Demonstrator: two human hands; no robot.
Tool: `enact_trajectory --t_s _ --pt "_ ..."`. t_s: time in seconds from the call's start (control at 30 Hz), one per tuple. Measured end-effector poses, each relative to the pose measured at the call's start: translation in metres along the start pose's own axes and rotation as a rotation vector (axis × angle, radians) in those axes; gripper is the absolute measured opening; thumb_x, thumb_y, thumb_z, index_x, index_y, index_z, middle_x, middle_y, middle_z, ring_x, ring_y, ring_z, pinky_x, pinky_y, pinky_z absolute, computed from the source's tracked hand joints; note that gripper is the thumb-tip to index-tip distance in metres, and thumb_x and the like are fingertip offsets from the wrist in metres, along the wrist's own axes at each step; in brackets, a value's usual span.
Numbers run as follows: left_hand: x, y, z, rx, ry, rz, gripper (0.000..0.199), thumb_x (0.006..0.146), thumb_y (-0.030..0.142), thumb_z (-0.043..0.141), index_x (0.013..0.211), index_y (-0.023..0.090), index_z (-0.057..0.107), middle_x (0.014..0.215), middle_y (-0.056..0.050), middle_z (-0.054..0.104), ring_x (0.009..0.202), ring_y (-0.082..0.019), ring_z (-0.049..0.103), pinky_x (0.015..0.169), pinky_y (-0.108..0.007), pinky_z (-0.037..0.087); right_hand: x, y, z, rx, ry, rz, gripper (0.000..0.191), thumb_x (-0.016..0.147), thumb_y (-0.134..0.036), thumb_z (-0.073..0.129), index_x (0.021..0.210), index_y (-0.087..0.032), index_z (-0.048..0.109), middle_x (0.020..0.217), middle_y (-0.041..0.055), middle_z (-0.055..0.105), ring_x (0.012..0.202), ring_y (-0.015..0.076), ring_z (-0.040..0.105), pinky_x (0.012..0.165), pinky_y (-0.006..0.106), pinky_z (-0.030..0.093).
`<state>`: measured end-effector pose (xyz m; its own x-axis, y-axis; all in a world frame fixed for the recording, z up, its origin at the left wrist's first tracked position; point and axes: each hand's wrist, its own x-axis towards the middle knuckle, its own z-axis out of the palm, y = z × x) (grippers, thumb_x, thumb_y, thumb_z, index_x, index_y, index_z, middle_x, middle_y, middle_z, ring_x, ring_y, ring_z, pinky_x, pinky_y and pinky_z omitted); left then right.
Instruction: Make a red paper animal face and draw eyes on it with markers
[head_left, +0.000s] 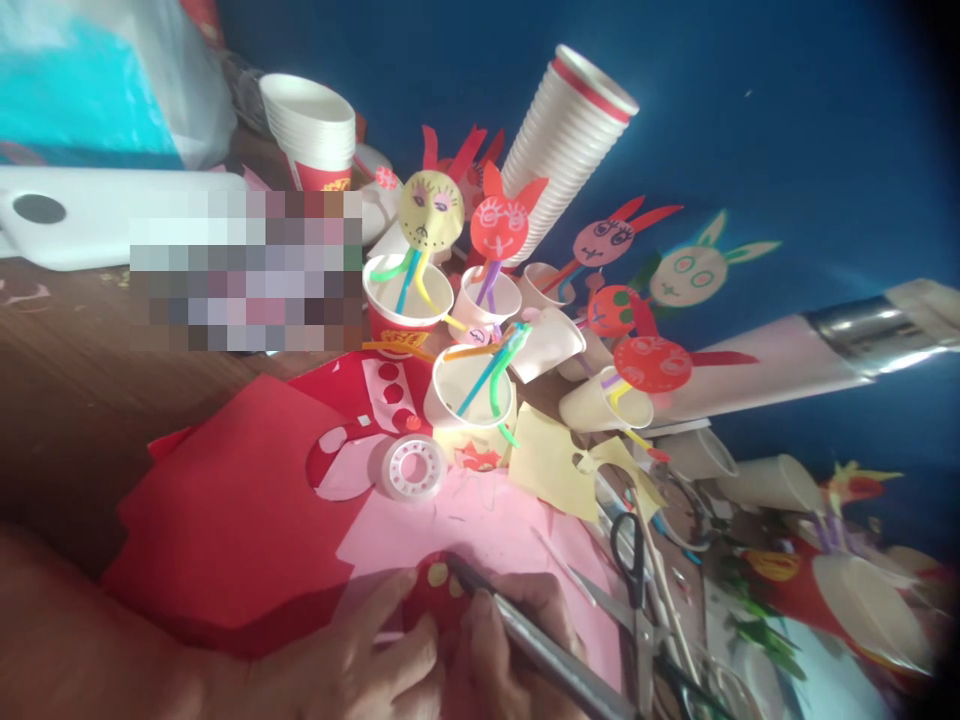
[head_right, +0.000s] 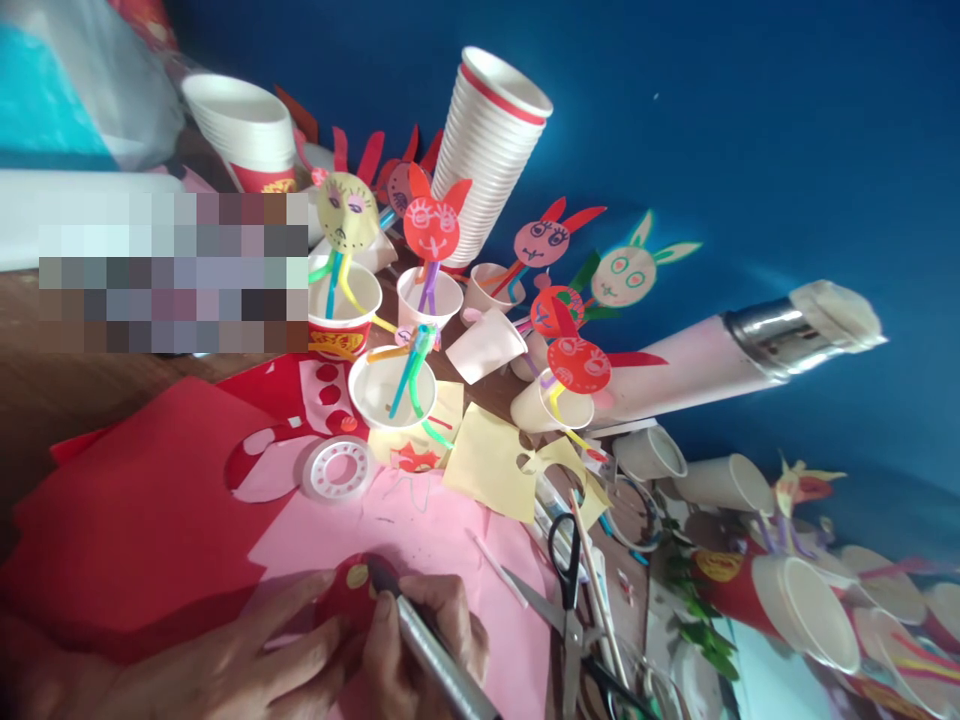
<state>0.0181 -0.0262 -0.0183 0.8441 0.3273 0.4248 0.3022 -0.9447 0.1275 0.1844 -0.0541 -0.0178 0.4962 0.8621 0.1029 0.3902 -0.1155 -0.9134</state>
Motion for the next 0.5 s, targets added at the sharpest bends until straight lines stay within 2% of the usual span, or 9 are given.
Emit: enact_trajectory --t_s 0.2,0.27,0.33,0.43,0.5 --pt "-0.002 -0.001 0.012 -0.028 0.089 -0.031 0.02 0.093 0.021 0.056 0.1 0.023 0.074 0.114 -0.001 0.074 0.109 -0.022 0.061 0.111 -0.042 0.046 -0.001 -0.004 -0.002 0.018 0.003 -0.014 0.02 0.091 -0.036 0.066 0.078 -0.022 0.059 0.049 -0.0041 0.061 0.035 0.0101 0.053 0.037 0.018 0.042" --pt "0.0 -0.002 0.018 -0.006 0.157 -0.059 0.021 0.095 0.019 0.055 0.102 0.021 0.075 0.106 0.0 0.076 0.103 -0.019 0.062 0.112 -0.037 0.043 0.0 -0.005 -0.002 0.017 -0.017 -0.027 0.02 0.089 -0.035 0.068 0.076 -0.022 0.059 0.048 -0.0051 0.059 0.034 0.0095 0.051 0.036 0.018 0.041" --pt "0.004 -0.003 0.022 0.034 0.212 -0.063 0.019 0.093 0.013 0.059 0.096 0.024 0.074 0.094 0.004 0.076 0.095 -0.017 0.063 0.111 -0.038 0.043 0.0 -0.005 -0.001 0.018 -0.03 -0.025 0.02 0.089 -0.034 0.068 0.076 -0.023 0.058 0.046 -0.0063 0.057 0.032 0.0087 0.048 0.034 0.017 0.038" --pt "0.009 -0.004 0.019 0.086 0.156 -0.04 0.026 0.089 0.003 0.062 0.091 0.026 0.073 0.09 0.009 0.075 0.089 -0.016 0.061 0.107 -0.036 0.046 0.0 -0.001 0.0 0.026 -0.04 -0.019 0.019 0.089 -0.032 0.068 0.076 -0.022 0.058 0.044 -0.0066 0.057 0.031 0.0086 0.047 0.033 0.018 0.037" --pt "0.011 -0.004 0.013 0.09 0.082 -0.044 0.022 0.093 0.006 0.062 0.097 0.025 0.073 0.094 0.009 0.075 0.09 -0.015 0.06 0.104 -0.035 0.048 0.0 0.002 0.001 0.044 -0.053 -0.035 0.018 0.09 -0.031 0.067 0.077 -0.022 0.058 0.045 -0.0062 0.059 0.03 0.0088 0.047 0.033 0.018 0.038"
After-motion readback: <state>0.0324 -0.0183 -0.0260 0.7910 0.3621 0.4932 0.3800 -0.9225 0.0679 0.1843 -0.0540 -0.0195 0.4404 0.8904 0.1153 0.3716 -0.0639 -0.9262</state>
